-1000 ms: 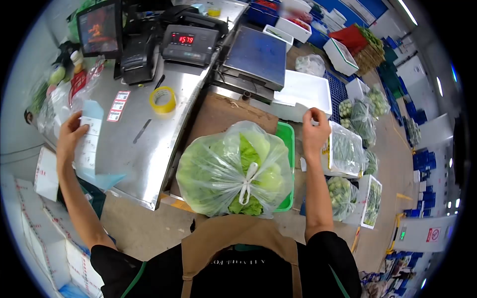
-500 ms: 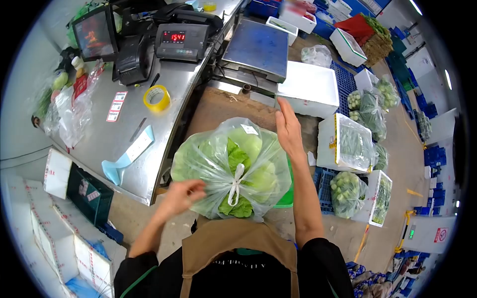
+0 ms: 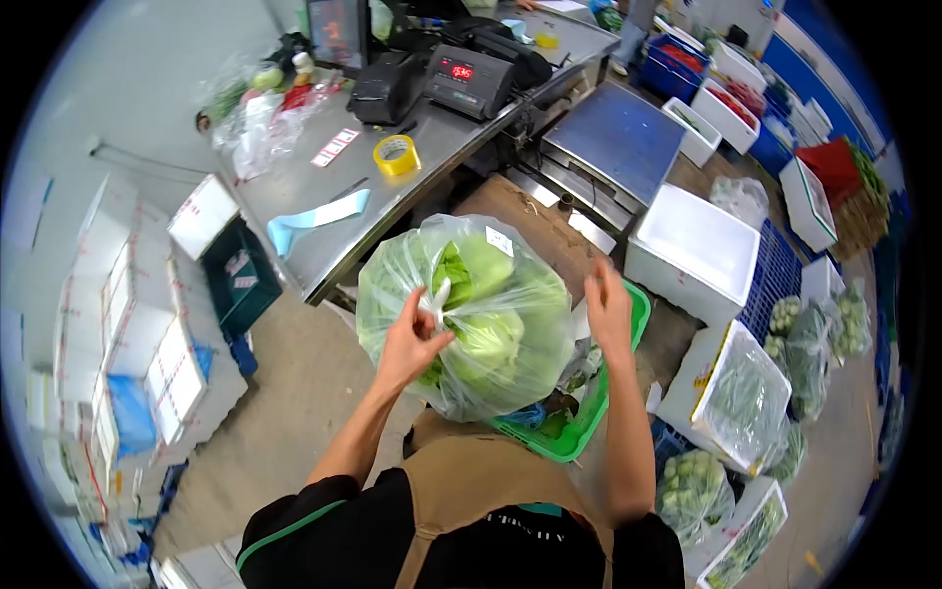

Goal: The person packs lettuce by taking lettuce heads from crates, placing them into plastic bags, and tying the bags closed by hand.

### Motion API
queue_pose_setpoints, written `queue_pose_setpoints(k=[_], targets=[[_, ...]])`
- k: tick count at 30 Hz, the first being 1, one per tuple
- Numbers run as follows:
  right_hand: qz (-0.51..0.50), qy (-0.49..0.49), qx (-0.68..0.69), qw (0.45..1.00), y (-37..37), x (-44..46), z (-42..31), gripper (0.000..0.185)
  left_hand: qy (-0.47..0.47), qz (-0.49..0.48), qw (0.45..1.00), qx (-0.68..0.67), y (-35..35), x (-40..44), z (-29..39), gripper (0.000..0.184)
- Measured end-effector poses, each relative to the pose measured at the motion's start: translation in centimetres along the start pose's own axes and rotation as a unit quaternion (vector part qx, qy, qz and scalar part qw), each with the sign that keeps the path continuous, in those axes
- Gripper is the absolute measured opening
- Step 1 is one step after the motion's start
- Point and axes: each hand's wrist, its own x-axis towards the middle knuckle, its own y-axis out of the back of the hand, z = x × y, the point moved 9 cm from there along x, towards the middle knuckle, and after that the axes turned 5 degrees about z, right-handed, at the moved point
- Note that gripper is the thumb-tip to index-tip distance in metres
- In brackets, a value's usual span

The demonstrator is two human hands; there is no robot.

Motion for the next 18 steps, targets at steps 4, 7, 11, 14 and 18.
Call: queue_pose_setpoints(k=[4,7,11,14,18], targets=[[-0.111,-0.029,0.016,0.993,4.1,-11.1,7.8,0.036,-0.024,0.148,0.981,0.123,-1.3,1.8,-0.8,0.056],[-0.104,-0.096,-0.025,0.990,9.2,-22.1,15.0,0.032,-0.116,0.240,0.939,0.219,-1.5,1.3,-0.1,0.037],[-0.125,-0.202,-0.159,0.958,16.8,-39.7,26.5,0.030,-0.104,0.285,0.953,0.020,-1.5,-0.1,-0.4,0.017],[-0.073,-0.369,-0.134,0.917,21.0,-46.8,26.3,0.027,-0.103,0.281,0.940,-0.164,-1.5,0.2,-2.9,0.019],[-0.073,-0.393,-0.083,0.913,22.6,-55.0,29.1,0.033,-0.072,0.315,0.900,-0.291,-1.6,0.1,-2.3,0.029]])
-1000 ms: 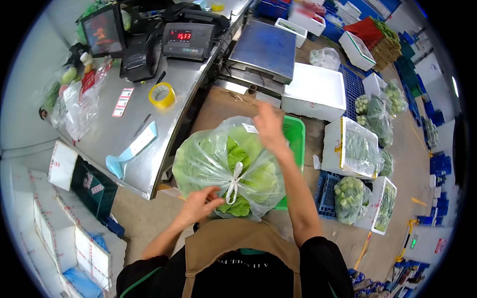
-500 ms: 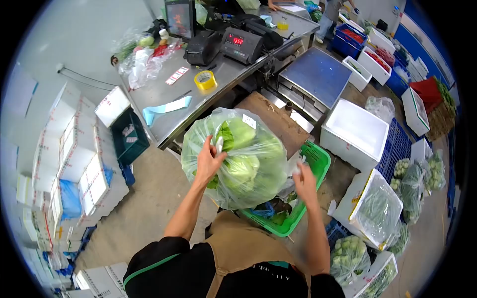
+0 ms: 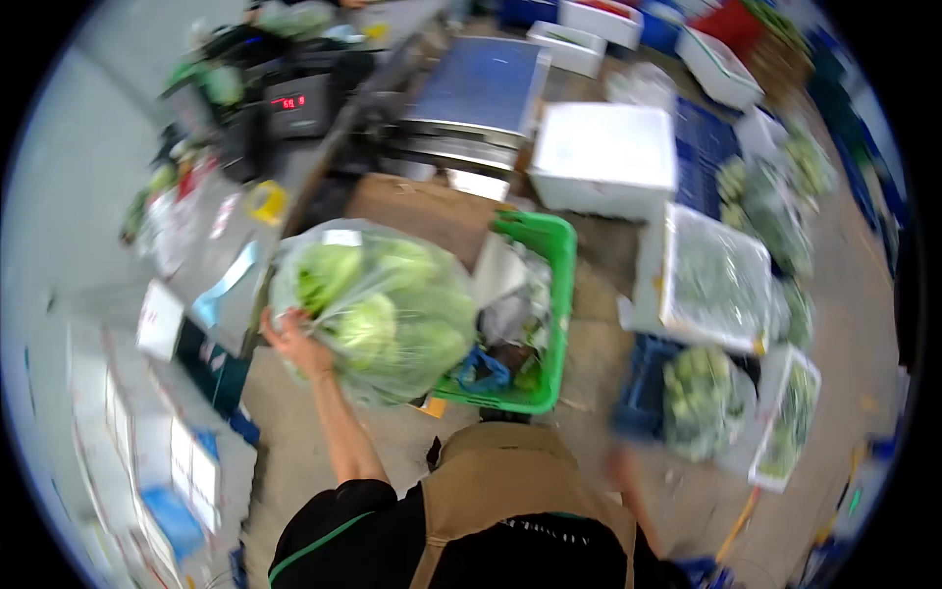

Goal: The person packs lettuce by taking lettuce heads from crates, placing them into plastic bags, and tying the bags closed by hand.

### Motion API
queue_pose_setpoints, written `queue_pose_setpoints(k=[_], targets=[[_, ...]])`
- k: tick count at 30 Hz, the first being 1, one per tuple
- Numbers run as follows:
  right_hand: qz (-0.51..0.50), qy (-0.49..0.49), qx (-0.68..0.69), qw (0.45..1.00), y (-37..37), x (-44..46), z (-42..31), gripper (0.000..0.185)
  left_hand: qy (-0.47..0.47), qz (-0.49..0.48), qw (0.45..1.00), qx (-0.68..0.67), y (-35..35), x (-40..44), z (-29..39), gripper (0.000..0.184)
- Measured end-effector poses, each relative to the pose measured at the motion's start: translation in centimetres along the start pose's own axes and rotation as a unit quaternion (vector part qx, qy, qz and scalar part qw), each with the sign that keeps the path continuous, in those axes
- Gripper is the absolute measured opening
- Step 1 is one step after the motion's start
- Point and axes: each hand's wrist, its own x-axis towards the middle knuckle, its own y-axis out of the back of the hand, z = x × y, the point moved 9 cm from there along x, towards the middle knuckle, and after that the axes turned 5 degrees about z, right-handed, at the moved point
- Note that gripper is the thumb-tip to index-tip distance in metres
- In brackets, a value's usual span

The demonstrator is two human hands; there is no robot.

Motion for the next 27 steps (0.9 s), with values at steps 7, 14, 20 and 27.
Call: queue_pose_setpoints(k=[7,14,20,27], targets=[[-0.077,-0.139,0.029,0.987,1.1,2.3,-1.5,0.037,0.113,-0.110,0.986,0.050,-2.3,0.8,2.2,0.025],[-0.054,-0.036,-0.059,0.996,5.0,16.6,-4.5,0.031,0.179,-0.328,0.928,-0.001,-14.4,-14.4,8.6,0.010],[-0.192,-0.296,0.355,0.866,-3.1,28.0,-11.6,0.060,0.166,-0.345,0.923,-0.041,-26.9,-24.3,13.6,0.014],[-0.391,-0.309,0.650,0.574,4.2,34.3,-17.2,0.066,0.180,-0.299,0.937,0.010,-33.9,-34.0,13.3,0.019]])
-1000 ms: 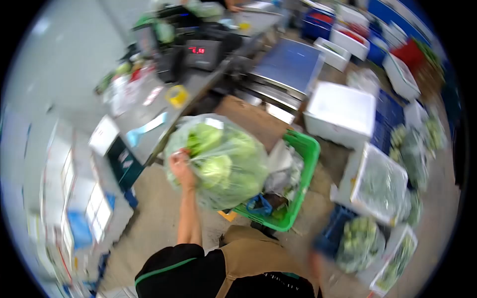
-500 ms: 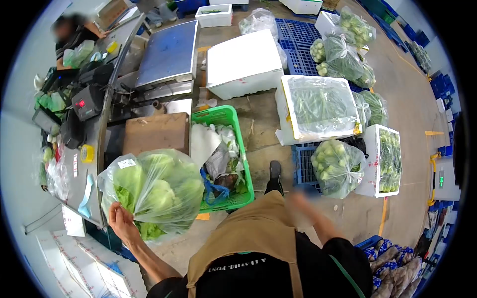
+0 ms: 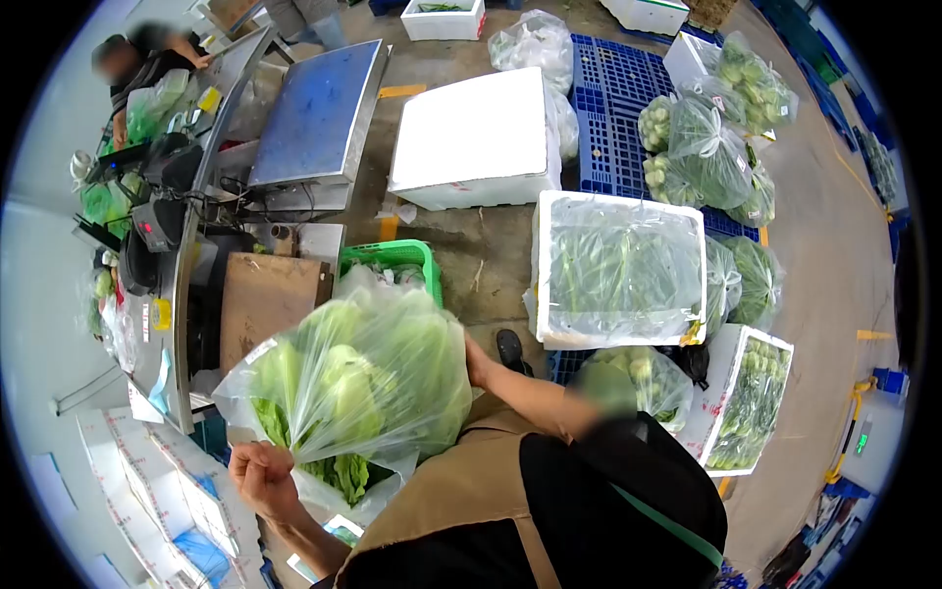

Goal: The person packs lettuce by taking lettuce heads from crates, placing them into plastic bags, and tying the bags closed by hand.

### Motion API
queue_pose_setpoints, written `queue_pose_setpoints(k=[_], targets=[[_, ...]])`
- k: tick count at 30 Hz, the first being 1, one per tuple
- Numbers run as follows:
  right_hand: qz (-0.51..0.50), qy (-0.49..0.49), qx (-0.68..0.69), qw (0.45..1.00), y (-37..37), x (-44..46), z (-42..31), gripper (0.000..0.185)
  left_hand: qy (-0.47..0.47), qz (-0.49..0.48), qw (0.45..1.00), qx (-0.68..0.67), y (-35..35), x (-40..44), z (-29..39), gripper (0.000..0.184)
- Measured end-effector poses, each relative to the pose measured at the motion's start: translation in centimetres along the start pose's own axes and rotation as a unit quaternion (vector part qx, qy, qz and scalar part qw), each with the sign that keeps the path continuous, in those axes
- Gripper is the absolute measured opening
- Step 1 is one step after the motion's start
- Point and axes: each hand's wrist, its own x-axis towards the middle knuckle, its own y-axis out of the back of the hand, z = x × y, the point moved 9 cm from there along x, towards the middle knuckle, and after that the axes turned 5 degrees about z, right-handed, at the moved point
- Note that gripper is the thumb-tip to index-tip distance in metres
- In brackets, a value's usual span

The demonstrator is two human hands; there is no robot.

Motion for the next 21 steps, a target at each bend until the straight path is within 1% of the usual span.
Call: queue_pose_setpoints(k=[1,4,7,10,11,13,14,16,19,21], targets=[[0.001,0.025,0.000,1.000,-0.3,-0.6,-2.5,0.065,0.001,-0.003,1.000,-0.004,-1.1,-0.2,-0.3,0.019],[-0.010,0.093,0.034,0.995,-2.7,-3.4,-9.4,0.051,-0.009,-0.022,1.000,-0.017,-5.0,-0.3,-0.5,0.019],[-0.055,0.115,0.072,0.989,-4.0,-5.2,-14.0,0.047,-0.032,-0.042,0.998,-0.039,-8.7,1.4,-0.6,0.018],[-0.095,0.155,0.060,0.981,-3.8,-5.7,-18.2,0.053,-0.033,-0.081,0.994,-0.061,-13.2,4.6,-1.2,0.017],[-0.099,0.156,0.066,0.981,-3.5,-5.9,-19.4,0.051,-0.027,-0.095,0.993,-0.060,-14.7,5.6,-1.4,0.017],[-0.108,0.158,0.083,0.978,-4.6,-7.0,-22.2,0.048,-0.013,-0.127,0.990,-0.053,-18.0,8.4,-2.2,0.016],[-0.107,0.189,0.084,0.972,-4.5,-7.0,-24.2,0.048,-0.012,-0.115,0.992,-0.040,-19.4,9.9,-2.6,0.016],[-0.104,0.249,0.084,0.959,-5.1,-6.3,-28.6,0.048,-0.007,-0.137,0.989,-0.059,-21.5,12.9,-3.8,0.016],[-0.102,0.277,0.093,0.951,-7.1,-5.9,-34.9,0.048,0.010,-0.165,0.984,-0.061,-24.7,18.1,-5.1,0.016],[-0.099,0.291,0.108,0.945,-7.9,-3.9,-40.2,0.044,0.026,-0.182,0.981,-0.054,-26.7,22.8,-6.8,0.015]])
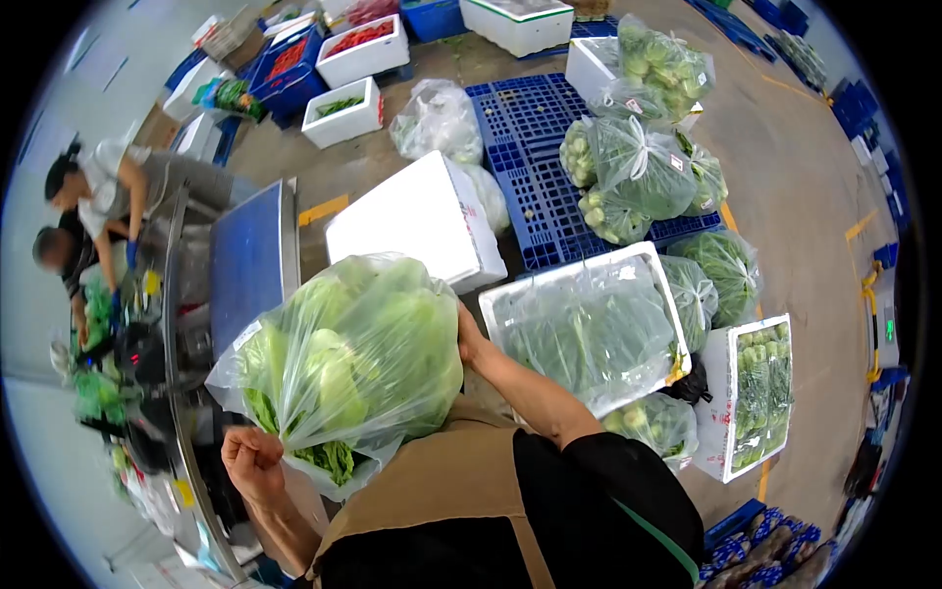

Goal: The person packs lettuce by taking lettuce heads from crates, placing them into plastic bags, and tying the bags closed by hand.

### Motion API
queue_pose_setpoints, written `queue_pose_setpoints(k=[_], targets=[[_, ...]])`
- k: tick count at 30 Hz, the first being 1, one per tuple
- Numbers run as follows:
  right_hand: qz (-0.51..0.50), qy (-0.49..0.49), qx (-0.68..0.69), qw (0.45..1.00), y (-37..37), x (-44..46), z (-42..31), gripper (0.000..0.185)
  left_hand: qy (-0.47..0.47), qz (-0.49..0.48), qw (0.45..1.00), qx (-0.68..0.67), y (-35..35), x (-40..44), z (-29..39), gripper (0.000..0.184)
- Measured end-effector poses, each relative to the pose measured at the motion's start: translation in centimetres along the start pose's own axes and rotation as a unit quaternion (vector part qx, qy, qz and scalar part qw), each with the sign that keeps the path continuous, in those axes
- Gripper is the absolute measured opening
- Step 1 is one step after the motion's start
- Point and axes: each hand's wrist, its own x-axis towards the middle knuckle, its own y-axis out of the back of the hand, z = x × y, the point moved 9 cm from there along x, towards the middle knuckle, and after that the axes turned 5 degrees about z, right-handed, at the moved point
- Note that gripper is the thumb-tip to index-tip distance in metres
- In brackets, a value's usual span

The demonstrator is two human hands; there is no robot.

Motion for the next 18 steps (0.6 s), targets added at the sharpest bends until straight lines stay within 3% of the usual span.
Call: queue_pose_setpoints(k=[4,9,11,18], targets=[[0.077,0.058,0.010,0.995,-1.3,8.8,-5.7,0.045,0.059,-0.018,0.998,0.026,-0.2,12.3,-3.3,0.014],[0.085,0.160,0.036,0.983,-4.1,12.1,-11.0,0.049,0.132,-0.064,0.989,0.020,-2.6,24.2,-6.1,0.014],[0.083,0.148,0.088,0.982,-3.5,13.2,-11.4,0.046,0.146,-0.086,0.985,0.021,-3.9,27.5,-6.4,0.014],[0.074,0.180,0.084,0.977,-7.0,14.5,-15.0,0.051,0.163,-0.156,0.974,0.017,-5.7,34.4,-8.9,0.016]])
